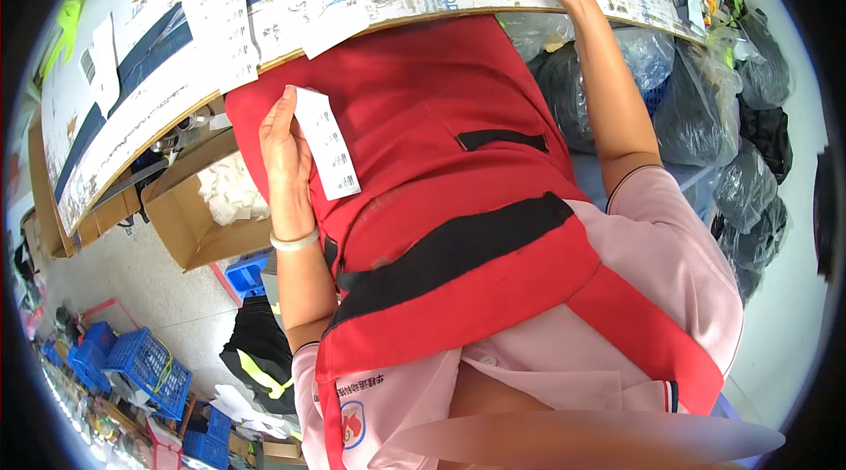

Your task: Inspecting and sorting garment labels or tags at a workbench.

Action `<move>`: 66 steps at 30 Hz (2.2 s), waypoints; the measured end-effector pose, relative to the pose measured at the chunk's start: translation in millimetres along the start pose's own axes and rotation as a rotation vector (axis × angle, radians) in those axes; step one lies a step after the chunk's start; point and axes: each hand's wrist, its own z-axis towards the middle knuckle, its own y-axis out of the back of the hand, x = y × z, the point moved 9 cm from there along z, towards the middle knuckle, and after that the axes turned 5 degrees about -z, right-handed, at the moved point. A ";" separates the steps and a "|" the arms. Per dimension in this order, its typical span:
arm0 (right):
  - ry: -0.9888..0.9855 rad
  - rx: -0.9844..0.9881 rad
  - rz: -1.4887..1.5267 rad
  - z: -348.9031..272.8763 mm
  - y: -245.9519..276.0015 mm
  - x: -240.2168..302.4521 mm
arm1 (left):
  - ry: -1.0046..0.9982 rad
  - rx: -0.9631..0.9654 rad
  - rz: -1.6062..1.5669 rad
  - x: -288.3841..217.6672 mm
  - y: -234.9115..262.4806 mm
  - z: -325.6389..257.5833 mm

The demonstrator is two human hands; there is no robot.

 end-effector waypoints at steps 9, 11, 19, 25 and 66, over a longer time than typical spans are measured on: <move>-0.169 -0.109 -0.493 -23.4 -1.7 18.9 | 0.005 0.026 0.016 2.3 -1.2 -1.0; 0.249 0.074 -0.071 -39.6 -58.0 37.3 | -0.028 0.011 0.036 -6.9 -8.0 -12.8; 0.111 0.997 0.299 -155.3 -237.6 120.5 | -0.230 -0.051 0.093 -23.8 -7.4 -22.8; 0.150 0.948 0.289 -151.0 -239.1 121.7 | -0.040 0.148 0.128 -26.8 -19.0 -35.3; 0.691 0.117 -0.104 -78.6 -168.5 156.3 | 0.038 0.115 0.236 -3.6 1.0 -17.5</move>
